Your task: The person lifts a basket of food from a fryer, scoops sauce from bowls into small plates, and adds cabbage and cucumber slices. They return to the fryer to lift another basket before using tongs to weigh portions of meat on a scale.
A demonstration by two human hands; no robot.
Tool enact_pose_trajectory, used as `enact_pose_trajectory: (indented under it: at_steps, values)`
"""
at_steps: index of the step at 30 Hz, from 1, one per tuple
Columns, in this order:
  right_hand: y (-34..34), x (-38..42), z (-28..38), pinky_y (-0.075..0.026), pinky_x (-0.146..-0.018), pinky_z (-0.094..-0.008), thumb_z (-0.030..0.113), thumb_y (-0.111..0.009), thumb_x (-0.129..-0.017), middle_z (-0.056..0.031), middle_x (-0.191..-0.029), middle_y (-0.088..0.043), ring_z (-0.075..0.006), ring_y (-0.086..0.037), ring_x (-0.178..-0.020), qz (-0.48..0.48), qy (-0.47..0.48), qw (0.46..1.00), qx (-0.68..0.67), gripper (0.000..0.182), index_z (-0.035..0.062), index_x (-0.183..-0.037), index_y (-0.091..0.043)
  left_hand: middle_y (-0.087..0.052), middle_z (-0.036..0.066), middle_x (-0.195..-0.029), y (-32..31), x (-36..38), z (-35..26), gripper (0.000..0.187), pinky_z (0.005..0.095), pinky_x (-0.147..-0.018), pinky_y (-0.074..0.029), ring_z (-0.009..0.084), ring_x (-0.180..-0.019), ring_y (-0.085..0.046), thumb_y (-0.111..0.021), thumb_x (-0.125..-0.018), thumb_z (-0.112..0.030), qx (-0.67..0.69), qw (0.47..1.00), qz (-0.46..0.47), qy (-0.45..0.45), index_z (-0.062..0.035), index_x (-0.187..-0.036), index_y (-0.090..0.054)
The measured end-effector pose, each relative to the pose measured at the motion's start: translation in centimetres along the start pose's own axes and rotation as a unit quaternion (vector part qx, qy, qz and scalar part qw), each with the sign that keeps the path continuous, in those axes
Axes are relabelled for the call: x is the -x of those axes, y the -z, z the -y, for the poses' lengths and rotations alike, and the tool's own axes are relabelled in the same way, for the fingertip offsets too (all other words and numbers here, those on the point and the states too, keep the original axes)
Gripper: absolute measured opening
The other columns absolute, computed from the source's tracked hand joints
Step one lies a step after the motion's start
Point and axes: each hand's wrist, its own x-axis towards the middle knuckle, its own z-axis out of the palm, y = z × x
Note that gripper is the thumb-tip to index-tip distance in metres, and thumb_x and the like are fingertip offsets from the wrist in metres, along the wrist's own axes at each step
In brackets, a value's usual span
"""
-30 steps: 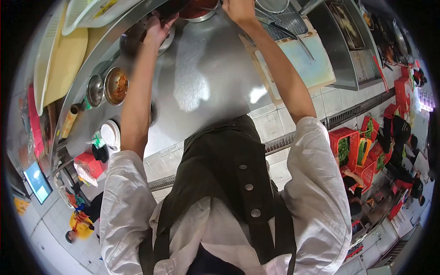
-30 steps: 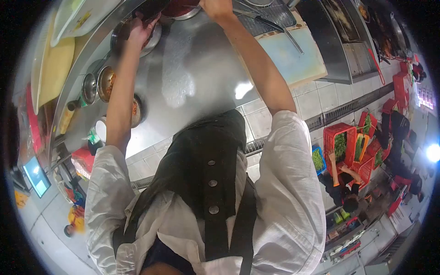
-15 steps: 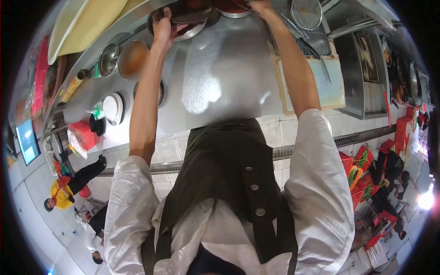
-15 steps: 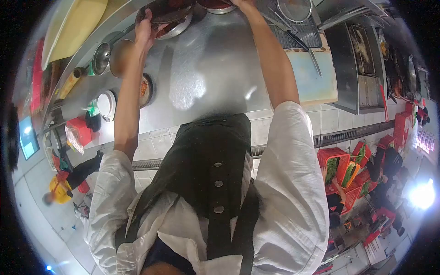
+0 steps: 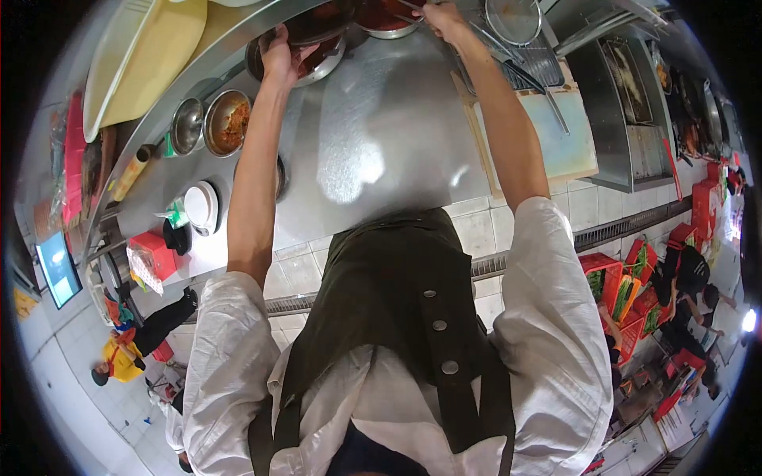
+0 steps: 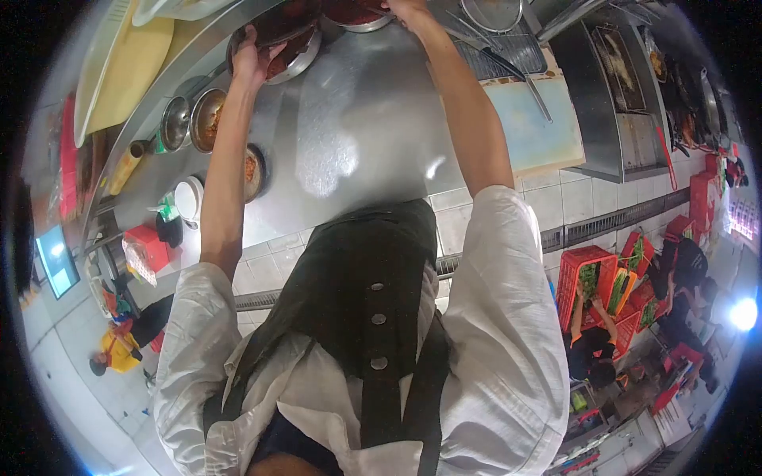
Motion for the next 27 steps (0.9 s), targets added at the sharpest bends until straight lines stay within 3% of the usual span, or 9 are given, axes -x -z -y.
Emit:
enact_pose_trajectory:
  at_steps: [3, 6, 9, 12, 15, 18, 21, 22, 27]
  values:
    - [-0.8, 0.0, -0.4, -0.047, -0.058, -0.0388, 0.019, -0.05, -0.096, -0.0144, -0.081, -0.066, -0.0243, -0.059, -0.063, -0.042, 0.066, 0.996, 0.037, 0.031, -0.0023, -0.102, -0.071, -0.057, 0.017, -0.125, 1.4, -1.9, 1.1, 0.038, 0.0494, -0.081, -0.061, 0.0349, -0.102, -0.066, -0.049, -0.103, -0.026, 0.014, 0.998, 0.061, -0.014, -0.0083, -0.133, -0.036]
    - [0.3, 3.3, 2.5, -0.051, -0.073, -0.0416, 0.016, -0.053, -0.092, -0.0174, -0.09, -0.07, -0.0296, -0.066, -0.079, 0.001, -0.016, 0.999, 0.05, 0.029, -0.0035, -0.102, -0.071, -0.056, 0.018, -0.125, 1.2, -1.9, 1.4, 0.043, 0.0484, -0.072, -0.064, 0.0362, -0.097, -0.068, -0.051, -0.102, -0.027, -0.017, 0.997, 0.061, -0.039, -0.0133, -0.136, -0.029]
    - [0.7, 3.5, 1.7, -0.05, -0.083, -0.043, 0.014, -0.055, -0.089, -0.0217, -0.095, -0.071, -0.0343, -0.067, -0.09, -0.043, 0.133, 0.988, 0.07, 0.028, -0.0041, -0.103, -0.071, -0.056, 0.018, -0.126, -1.5, 0.0, 0.6, 0.043, 0.0466, -0.069, -0.065, 0.0364, -0.098, -0.067, -0.051, -0.102, -0.028, -0.062, 0.997, 0.013, -0.04, -0.0163, -0.137, -0.029]
    - [1.3, 6.1, 3.1, -0.05, -0.083, -0.0445, 0.01, -0.056, -0.086, -0.0232, -0.093, -0.07, -0.0388, -0.066, -0.093, -0.069, 0.186, 0.973, 0.114, 0.027, -0.0018, -0.104, -0.071, -0.056, 0.018, -0.126, -2.2, -0.2, 1.1, 0.041, 0.0484, -0.072, -0.064, 0.0379, -0.101, -0.067, -0.048, -0.103, -0.027, -0.054, 0.998, 0.015, 0.011, -0.0163, -0.137, -0.028]
    - [1.3, 6.9, 1.0, -0.051, -0.085, -0.0421, 0.009, -0.061, -0.084, -0.0183, -0.093, -0.07, -0.0362, -0.066, -0.089, -0.156, 0.385, 0.881, 0.227, 0.028, 0.0053, -0.11, -0.072, -0.05, 0.018, -0.135, -2.4, -2.4, 2.7, 0.027, 0.0533, -0.085, -0.059, 0.0402, -0.11, -0.061, -0.043, -0.104, -0.024, 0.013, 0.997, 0.068, 0.034, -0.0126, -0.129, -0.04]
    - [0.5, 10.2, -0.2, -0.05, -0.087, -0.0423, 0.012, -0.069, -0.081, -0.0135, -0.097, -0.068, -0.0295, -0.067, -0.087, -0.344, 0.55, 0.657, 0.385, 0.042, 0.0135, -0.123, -0.067, -0.047, 0.019, -0.138, -3.6, -2.7, 3.0, 0.023, 0.0566, -0.093, -0.056, 0.0425, -0.114, -0.058, -0.04, -0.105, -0.023, 0.11, 0.987, 0.094, 0.075, -0.0094, -0.123, -0.047]
    - [2.2, 12.7, 2.9, -0.049, -0.087, -0.0432, 0.018, -0.073, -0.078, -0.012, -0.099, -0.065, -0.0239, -0.066, -0.083, -0.211, 0.461, 0.694, 0.511, 0.057, 0.0183, -0.133, -0.06, -0.051, 0.018, -0.137, -3.9, -3.1, 3.7, 0.041, 0.0543, -0.096, -0.053, 0.0384, -0.117, -0.059, -0.035, -0.106, -0.035, 0.146, 0.978, 0.114, 0.096, -0.0061, -0.135, -0.042]
    - [2.4, 12.9, 2.7, -0.049, -0.086, -0.0445, 0.018, -0.072, -0.077, -0.0125, -0.1, -0.065, -0.0247, -0.066, -0.083, -0.224, 0.479, 0.69, 0.494, 0.058, 0.0185, -0.134, -0.059, -0.053, 0.017, -0.136, -4.0, -3.4, 4.1, 0.051, 0.0528, -0.098, -0.052, 0.036, -0.118, -0.059, -0.033, -0.106, -0.041, 0.148, 0.976, 0.124, 0.097, -0.0049, -0.141, -0.04]
    - [3.3, 11.8, 2.7, -0.048, -0.089, -0.0465, 0.016, -0.07, -0.077, -0.0144, -0.107, -0.066, -0.0274, -0.066, -0.086, -0.242, 0.501, 0.676, 0.484, 0.061, 0.0196, -0.137, -0.056, -0.057, 0.018, -0.13, -4.2, -3.8, 4.7, 0.047, 0.0489, -0.098, -0.053, 0.0348, -0.116, -0.06, -0.036, -0.105, -0.035, 0.135, 0.978, 0.125, 0.093, -0.002, -0.138, -0.043]
